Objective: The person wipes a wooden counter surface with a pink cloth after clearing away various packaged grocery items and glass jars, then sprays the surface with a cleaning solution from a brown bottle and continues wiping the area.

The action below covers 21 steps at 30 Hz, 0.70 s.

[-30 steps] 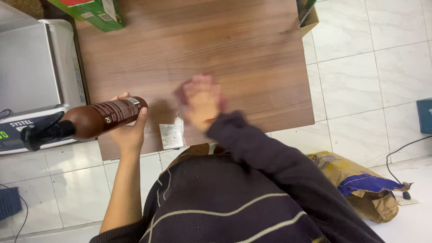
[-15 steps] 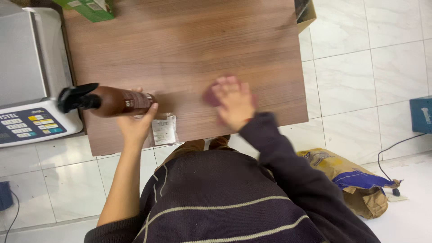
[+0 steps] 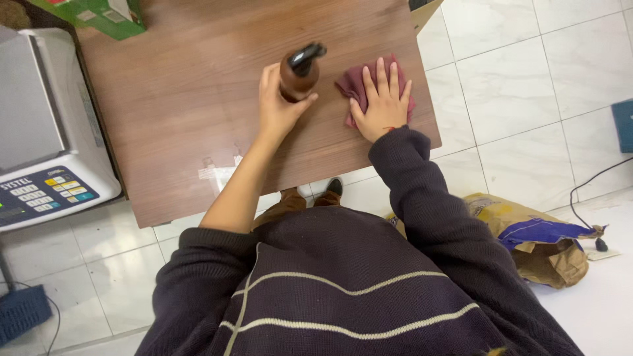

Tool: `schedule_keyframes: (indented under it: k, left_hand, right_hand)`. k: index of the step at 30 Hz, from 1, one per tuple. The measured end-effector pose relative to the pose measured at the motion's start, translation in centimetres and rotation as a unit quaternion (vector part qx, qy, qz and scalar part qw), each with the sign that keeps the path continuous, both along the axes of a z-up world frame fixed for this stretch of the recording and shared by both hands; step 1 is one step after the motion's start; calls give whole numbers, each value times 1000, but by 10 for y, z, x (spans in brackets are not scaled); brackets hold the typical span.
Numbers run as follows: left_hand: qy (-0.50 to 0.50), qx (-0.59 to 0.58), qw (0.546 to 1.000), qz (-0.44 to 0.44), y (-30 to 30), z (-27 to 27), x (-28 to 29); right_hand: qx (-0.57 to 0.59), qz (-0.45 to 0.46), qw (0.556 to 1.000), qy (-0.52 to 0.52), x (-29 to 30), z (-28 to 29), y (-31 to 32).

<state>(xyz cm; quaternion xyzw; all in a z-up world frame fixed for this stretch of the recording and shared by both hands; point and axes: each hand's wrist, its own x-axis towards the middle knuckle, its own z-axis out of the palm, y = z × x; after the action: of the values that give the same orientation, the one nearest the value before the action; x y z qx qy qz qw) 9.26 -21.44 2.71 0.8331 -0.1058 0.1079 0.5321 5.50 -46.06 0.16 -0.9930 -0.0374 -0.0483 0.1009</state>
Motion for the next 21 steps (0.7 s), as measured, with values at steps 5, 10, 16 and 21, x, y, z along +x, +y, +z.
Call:
schedule_keyframes:
  k: [5, 10, 16, 21]
  left_hand:
    - [-38, 8, 999, 22, -9, -7, 14]
    - [88, 12, 991, 99, -8, -12, 12]
    - [19, 25, 999, 41, -30, -22, 0]
    - [94, 55, 994, -2, -16, -6, -31]
  right_hand:
    - [-1, -16, 999, -29, 3, -5, -2]
    - [-10, -18, 999, -45, 3, -10, -1]
    - [-30, -3, 999, -45, 6, -17, -3]
    - [-23, 55, 998, -3, 3, -13, 9]
